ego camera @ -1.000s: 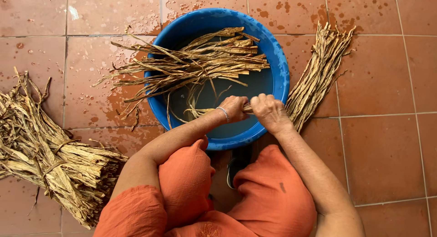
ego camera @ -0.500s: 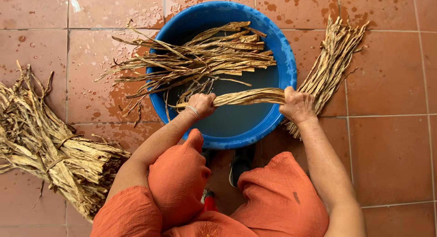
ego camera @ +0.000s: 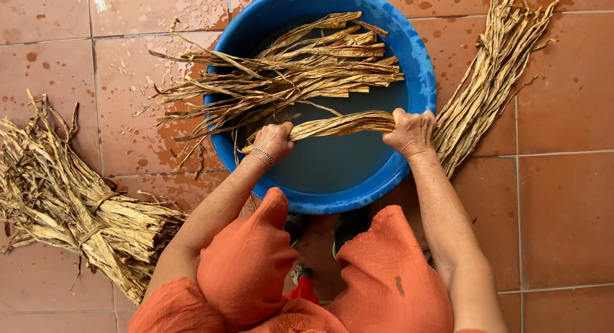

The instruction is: The person sits on a tiled floor and repeatedly takes dried, fibrous plant material from a bundle, dips it into a blue basin of water, and places it back into the basin. The person handles the material by hand, ensuring it is submerged.

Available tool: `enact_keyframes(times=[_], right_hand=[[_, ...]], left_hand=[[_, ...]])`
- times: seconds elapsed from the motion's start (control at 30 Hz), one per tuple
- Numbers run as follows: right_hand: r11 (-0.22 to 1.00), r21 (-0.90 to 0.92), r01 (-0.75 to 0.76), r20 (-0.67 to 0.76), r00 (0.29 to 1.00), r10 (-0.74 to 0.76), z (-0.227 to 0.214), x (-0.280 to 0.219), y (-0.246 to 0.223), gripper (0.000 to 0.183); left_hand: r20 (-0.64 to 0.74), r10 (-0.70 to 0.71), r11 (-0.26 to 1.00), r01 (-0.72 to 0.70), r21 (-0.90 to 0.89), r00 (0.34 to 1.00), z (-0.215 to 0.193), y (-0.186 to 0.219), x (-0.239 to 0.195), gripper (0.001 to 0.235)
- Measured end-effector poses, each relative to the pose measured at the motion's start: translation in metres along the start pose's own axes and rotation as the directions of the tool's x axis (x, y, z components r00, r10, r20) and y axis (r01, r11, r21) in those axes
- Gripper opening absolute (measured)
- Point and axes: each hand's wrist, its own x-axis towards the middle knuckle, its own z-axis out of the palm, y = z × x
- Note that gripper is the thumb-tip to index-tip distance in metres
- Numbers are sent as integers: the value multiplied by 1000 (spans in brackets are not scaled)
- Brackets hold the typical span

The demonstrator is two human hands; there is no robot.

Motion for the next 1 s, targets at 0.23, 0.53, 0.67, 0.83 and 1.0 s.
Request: enact_keyframes(times=[0.23,0.53,0.67,0.83,1.0], right_hand=[[986,-140,95,300,953,-49,57,-17,-11,27],[979,-177,102,675,737,45,88,-45,-48,31],[949,-300,97,594,798,106,40,-19,-35,31],[880,-446,162,524,844,110,3,-5,-42,78],[893,19,450,391,818,-421,36,-29,-111,85]], left_hand=[[526,19,999,-38,26,850,35,8,-18,59],[604,-217,944,7,331,767,118,-60,7,49],[617,-198,977,100,190,762,98,-67,14,67],[620,-90,995,45,88,779,83,-43,4,61],[678,-40,998,1,58,734,67,-17,-4,72]])
